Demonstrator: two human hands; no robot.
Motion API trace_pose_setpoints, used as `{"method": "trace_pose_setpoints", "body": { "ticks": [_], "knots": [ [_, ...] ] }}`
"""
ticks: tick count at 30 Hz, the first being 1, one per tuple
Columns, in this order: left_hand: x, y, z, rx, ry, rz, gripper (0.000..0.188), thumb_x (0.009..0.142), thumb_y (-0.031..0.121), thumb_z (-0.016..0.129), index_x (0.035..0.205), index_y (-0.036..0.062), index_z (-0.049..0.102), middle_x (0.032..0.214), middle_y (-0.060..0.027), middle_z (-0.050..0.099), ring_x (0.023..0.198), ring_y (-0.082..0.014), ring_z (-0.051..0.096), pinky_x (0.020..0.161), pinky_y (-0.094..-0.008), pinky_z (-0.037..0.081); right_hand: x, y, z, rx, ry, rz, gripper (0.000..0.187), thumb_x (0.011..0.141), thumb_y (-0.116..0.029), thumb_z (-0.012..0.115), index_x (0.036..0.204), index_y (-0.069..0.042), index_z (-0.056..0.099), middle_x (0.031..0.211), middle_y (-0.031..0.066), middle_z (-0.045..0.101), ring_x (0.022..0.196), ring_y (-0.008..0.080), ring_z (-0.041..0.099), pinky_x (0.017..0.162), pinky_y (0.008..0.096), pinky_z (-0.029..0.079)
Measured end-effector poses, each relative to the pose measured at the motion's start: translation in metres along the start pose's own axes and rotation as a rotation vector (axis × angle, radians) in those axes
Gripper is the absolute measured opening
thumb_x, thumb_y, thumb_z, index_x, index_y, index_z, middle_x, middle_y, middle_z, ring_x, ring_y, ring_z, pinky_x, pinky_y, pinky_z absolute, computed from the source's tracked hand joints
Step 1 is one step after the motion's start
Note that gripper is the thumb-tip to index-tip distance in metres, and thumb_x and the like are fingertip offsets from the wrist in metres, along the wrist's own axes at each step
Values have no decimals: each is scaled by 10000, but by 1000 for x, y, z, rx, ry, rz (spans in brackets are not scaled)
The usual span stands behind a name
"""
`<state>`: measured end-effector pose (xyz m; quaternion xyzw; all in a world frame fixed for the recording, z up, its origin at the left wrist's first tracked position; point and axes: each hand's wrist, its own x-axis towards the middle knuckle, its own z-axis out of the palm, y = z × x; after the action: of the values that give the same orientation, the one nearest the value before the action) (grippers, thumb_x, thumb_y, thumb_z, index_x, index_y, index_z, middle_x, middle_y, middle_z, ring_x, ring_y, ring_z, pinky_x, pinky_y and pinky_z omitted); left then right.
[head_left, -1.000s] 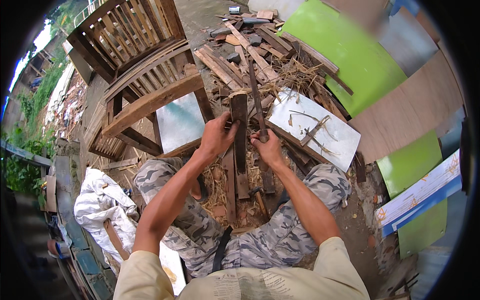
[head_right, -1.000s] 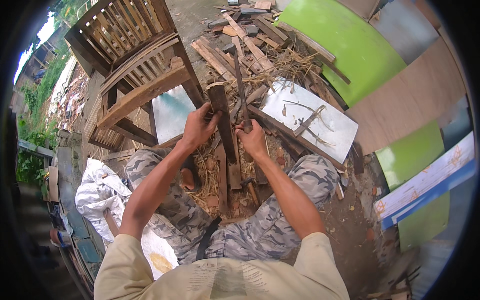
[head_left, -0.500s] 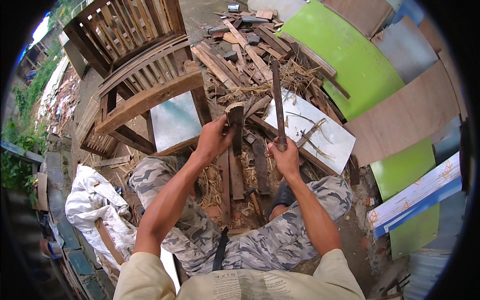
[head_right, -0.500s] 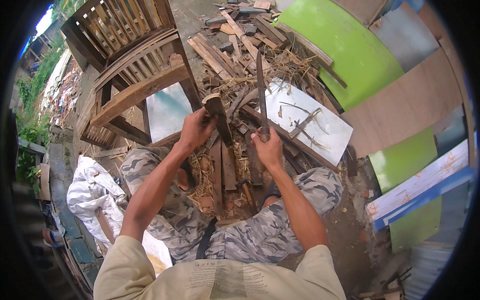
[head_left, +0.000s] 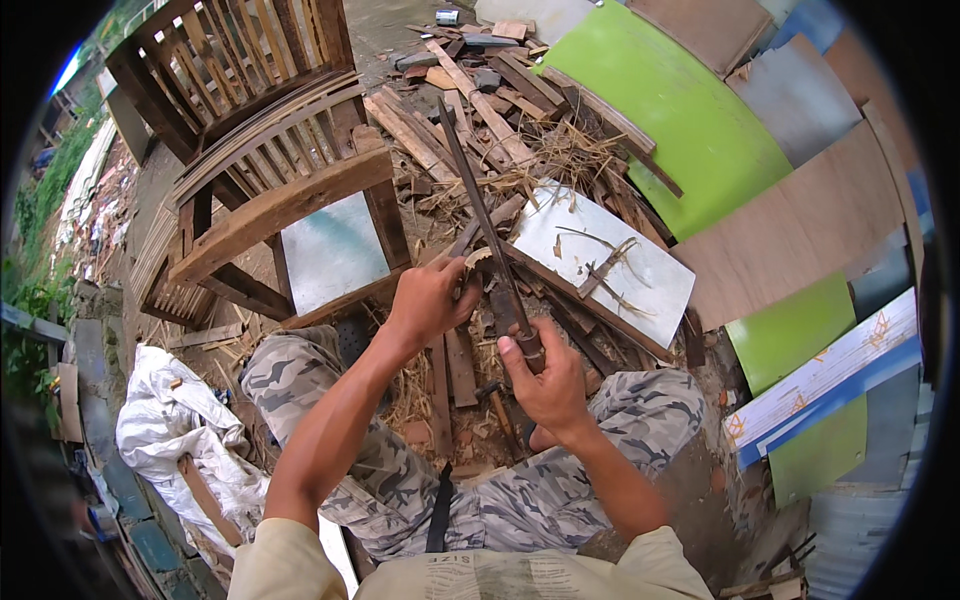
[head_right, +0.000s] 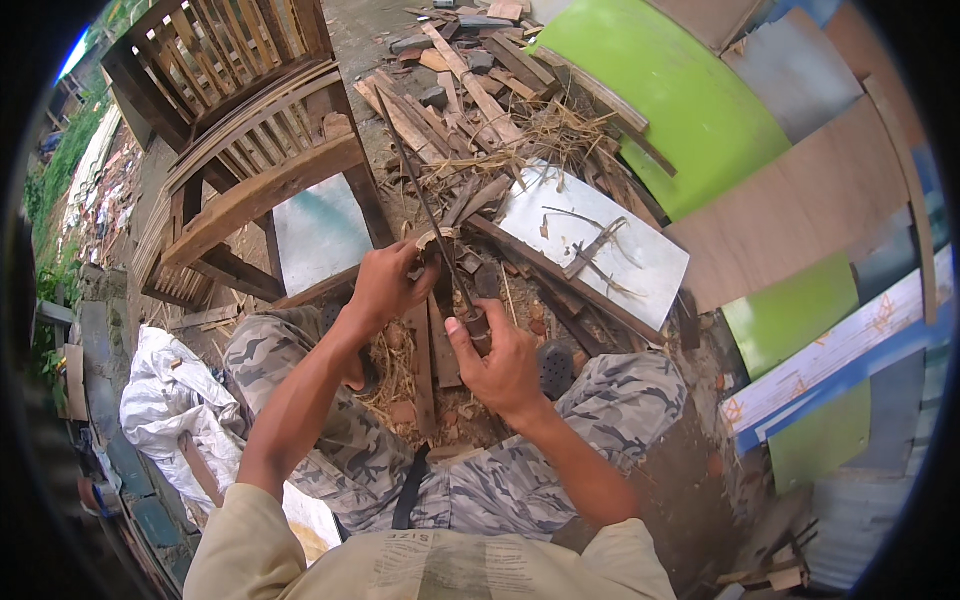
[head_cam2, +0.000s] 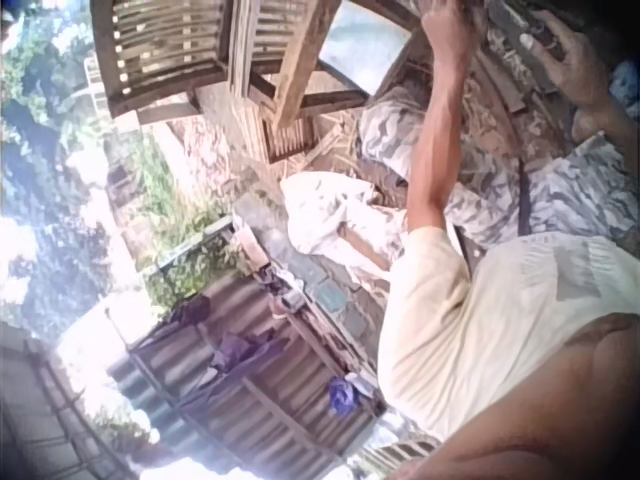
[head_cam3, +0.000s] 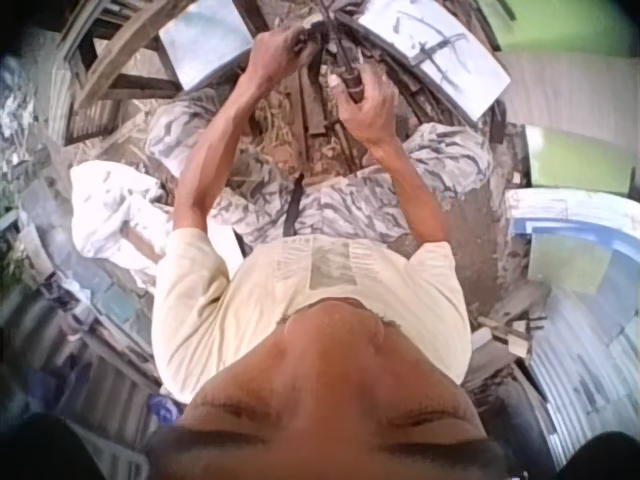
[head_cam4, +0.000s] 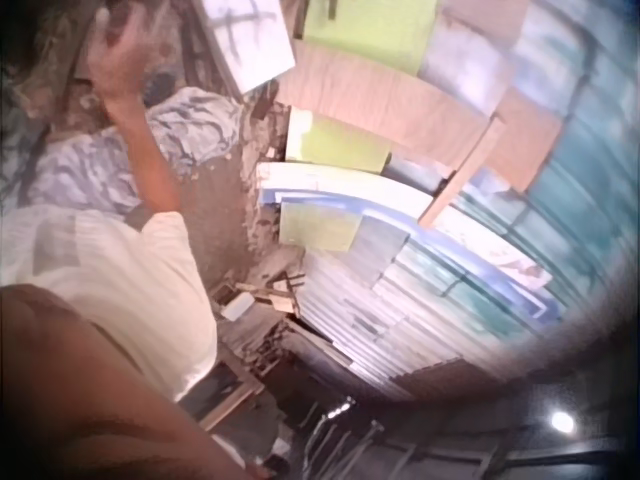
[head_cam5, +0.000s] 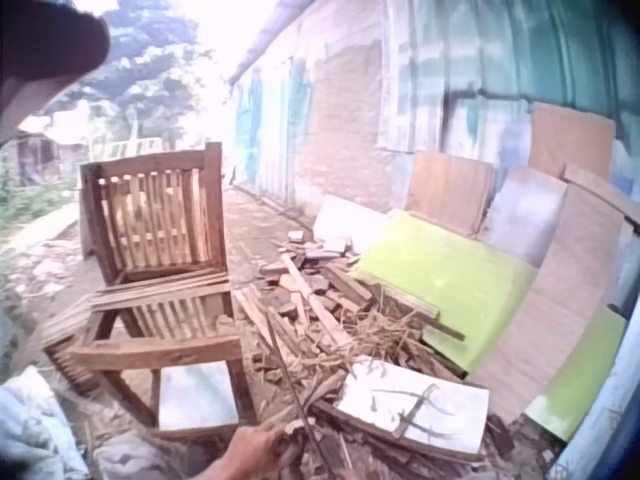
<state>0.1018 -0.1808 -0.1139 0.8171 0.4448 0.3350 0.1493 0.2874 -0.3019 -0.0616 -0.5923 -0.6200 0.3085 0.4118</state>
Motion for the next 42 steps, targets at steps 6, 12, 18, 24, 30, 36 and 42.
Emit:
{"method": "trace_pose_setpoints", "body": {
  "ticks": [6, 12, 18, 24, 30, 36, 42],
  "knots": [
    [-9, 12, -2, 10, -70, 105, 273, 825, 237, 766, 1027, 71, 689, 790, -130, 692, 661, -355, 686, 579, -452, 552, -9, -2, 16, 29, 59, 63, 365, 986, -286, 689, 1145, 34, 613, 802, 191, 723, 724, 321, 744, 641, 391, 553],
    [-17, 10, 0, -1, -99, 150, 290, 829, 270, 775, 1022, 80, 672, 755, -127, 676, 651, -346, 686, 573, -442, 556, -14, 2, 19, 33, 53, 88, 335, 986, -265, 688, 1133, 26, 612, 767, 165, 707, 686, 287, 731, 622, 377, 543],
    [-18, 12, -3, -5, -105, 163, 320, 824, 278, 783, 1063, 88, 687, 764, -123, 689, 650, -330, 693, 567, -438, 556, -16, -11, 17, 86, 98, 54, 295, 984, -234, 689, 1107, 24, 614, 756, 140, 699, 670, 264, 721, 617, 361, 538],
    [-19, 16, -1, 6, -118, 169, 340, 821, 284, 785, 1075, 80, 688, 773, -120, 696, 660, -326, 698, 574, -435, 561, -9, -6, 19, 18, 98, 53, 277, 979, -213, 691, 1098, 24, 612, 769, 146, 704, 680, 277, 729, 606, 363, 534],
    [-19, 21, -2, -4, -152, 164, 331, 826, 279, 773, 1072, 74, 689, 801, -125, 712, 688, -328, 708, 587, -431, 569, -12, -5, 17, 37, 90, 70, 272, 980, -212, 689, 1091, 24, 609, 766, 154, 700, 673, 282, 728, 594, 368, 527],
    [-19, 24, -3, -13, -161, 163, 327, 830, 270, 771, 1075, 71, 689, 821, -126, 718, 707, -328, 712, 600, -432, 572, -15, -9, 16, 37, 108, 106, 257, 983, -208, 688, 1072, 21, 612, 724, 123, 679, 630, 222, 677, 577, 343, 504],
    [-19, 24, -3, -13, -142, 169, 323, 800, 226, 778, 1077, 70, 721, 841, -124, 726, 677, -312, 710, 590, -409, 574, -20, -10, 19, 92, 184, 30, 225, 984, -194, 694, 1050, 7, 617, 660, 55, 641, 568, 94, 570, 541, 286, 454]
  ]
}}
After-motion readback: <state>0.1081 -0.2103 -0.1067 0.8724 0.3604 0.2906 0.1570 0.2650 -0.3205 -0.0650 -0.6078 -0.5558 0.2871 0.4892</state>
